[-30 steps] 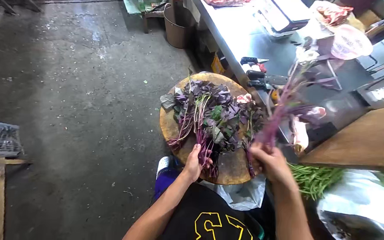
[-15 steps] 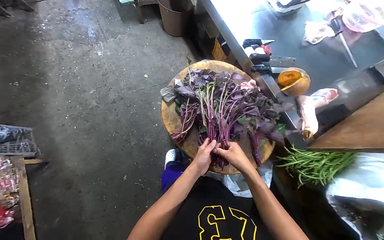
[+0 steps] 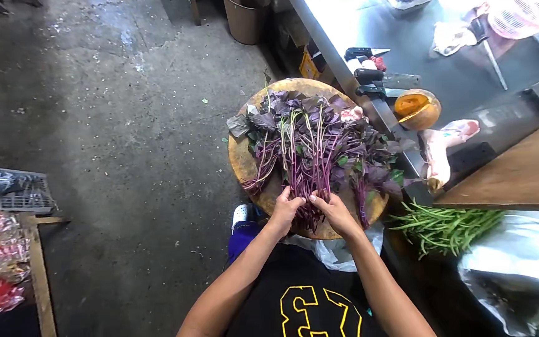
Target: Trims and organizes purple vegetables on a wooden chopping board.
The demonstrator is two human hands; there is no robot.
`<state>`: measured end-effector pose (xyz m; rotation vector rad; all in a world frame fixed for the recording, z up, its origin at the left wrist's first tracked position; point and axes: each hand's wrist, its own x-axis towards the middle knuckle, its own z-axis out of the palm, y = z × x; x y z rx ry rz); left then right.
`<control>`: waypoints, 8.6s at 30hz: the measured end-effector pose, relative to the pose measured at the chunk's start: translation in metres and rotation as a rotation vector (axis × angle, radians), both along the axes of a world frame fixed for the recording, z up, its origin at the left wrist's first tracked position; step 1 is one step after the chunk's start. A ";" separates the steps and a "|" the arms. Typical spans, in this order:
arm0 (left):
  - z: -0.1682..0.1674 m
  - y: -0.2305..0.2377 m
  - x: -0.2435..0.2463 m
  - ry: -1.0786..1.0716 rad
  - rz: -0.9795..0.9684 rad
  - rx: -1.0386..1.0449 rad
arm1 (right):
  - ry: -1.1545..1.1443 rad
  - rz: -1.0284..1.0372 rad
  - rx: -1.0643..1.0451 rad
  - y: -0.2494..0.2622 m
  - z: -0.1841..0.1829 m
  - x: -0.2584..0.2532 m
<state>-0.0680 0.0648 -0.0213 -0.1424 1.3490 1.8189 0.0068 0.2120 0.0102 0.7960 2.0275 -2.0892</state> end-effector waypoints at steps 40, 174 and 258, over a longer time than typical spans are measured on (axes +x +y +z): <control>0.012 0.009 -0.008 0.171 0.034 -0.135 | -0.067 -0.126 0.128 -0.009 0.028 0.014; 0.014 -0.003 0.029 0.297 -0.163 0.016 | -0.276 0.027 0.085 -0.020 0.025 0.066; 0.025 -0.017 0.023 -0.126 -0.496 0.024 | 0.089 0.207 0.879 -0.045 0.016 0.068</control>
